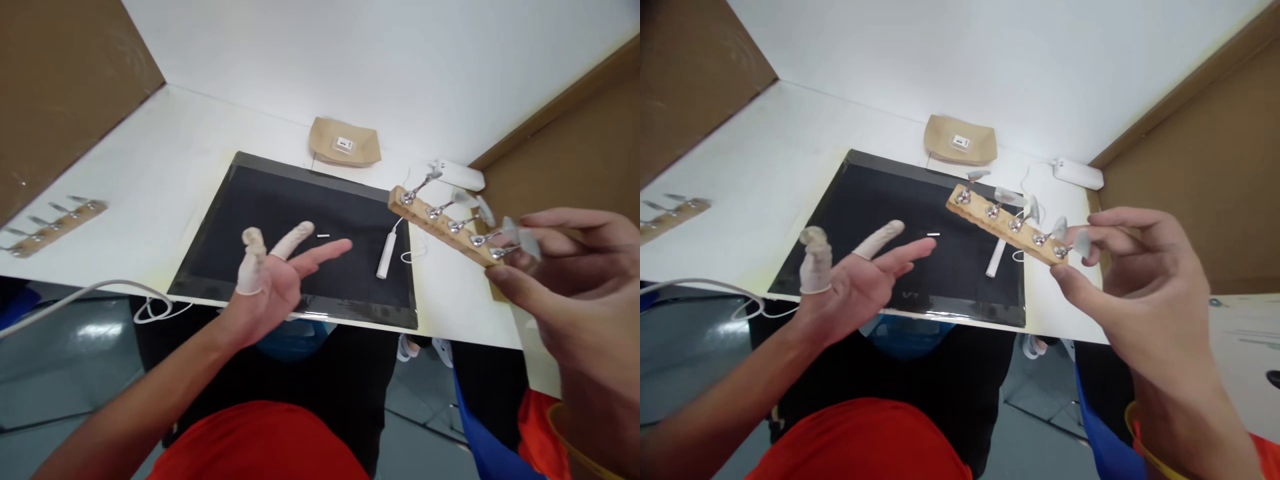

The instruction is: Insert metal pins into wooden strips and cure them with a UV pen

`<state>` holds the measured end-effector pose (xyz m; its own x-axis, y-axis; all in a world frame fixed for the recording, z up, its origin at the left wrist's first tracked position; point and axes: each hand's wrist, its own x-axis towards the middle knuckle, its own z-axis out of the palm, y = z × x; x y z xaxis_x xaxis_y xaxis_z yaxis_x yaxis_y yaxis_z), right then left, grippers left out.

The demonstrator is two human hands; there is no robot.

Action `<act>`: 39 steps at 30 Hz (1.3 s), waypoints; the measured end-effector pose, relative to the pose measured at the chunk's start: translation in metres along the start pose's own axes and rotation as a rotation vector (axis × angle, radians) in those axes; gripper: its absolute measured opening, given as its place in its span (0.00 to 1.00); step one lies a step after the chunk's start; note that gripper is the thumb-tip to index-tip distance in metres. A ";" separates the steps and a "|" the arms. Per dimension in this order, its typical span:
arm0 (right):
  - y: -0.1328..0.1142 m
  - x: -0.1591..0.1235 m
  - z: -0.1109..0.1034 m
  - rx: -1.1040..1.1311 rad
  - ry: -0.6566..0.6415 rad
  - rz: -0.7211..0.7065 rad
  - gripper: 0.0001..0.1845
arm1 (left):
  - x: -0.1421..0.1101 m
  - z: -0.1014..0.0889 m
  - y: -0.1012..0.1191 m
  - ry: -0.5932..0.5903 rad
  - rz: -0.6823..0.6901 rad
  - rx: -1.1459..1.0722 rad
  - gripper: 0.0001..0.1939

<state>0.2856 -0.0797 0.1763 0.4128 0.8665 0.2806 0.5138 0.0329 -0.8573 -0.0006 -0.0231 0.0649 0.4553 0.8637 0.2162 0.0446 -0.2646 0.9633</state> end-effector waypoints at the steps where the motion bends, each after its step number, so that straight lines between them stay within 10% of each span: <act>1: 0.003 -0.001 0.002 0.009 -0.014 -0.003 0.29 | 0.004 0.006 0.008 -0.096 -0.047 -0.106 0.47; 6: 0.013 -0.003 0.012 -0.001 -0.082 -0.076 0.28 | 0.022 0.017 0.034 -0.260 -0.148 -0.203 0.34; 21: 0.034 -0.006 0.022 0.000 -0.128 -0.112 0.26 | 0.024 0.019 0.028 -0.300 -0.242 -0.329 0.49; 30: 0.045 -0.008 0.020 0.044 -0.157 -0.143 0.27 | 0.019 0.022 0.035 -0.178 -0.604 -1.270 0.52; 39: 0.051 -0.011 0.021 0.065 -0.167 -0.128 0.28 | 0.018 0.020 0.029 -0.142 -0.645 -1.382 0.48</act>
<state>0.2911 -0.0765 0.1208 0.2146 0.9235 0.3180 0.5022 0.1749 -0.8469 0.0269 -0.0245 0.0938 0.7659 0.6029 -0.2234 -0.5379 0.7912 0.2910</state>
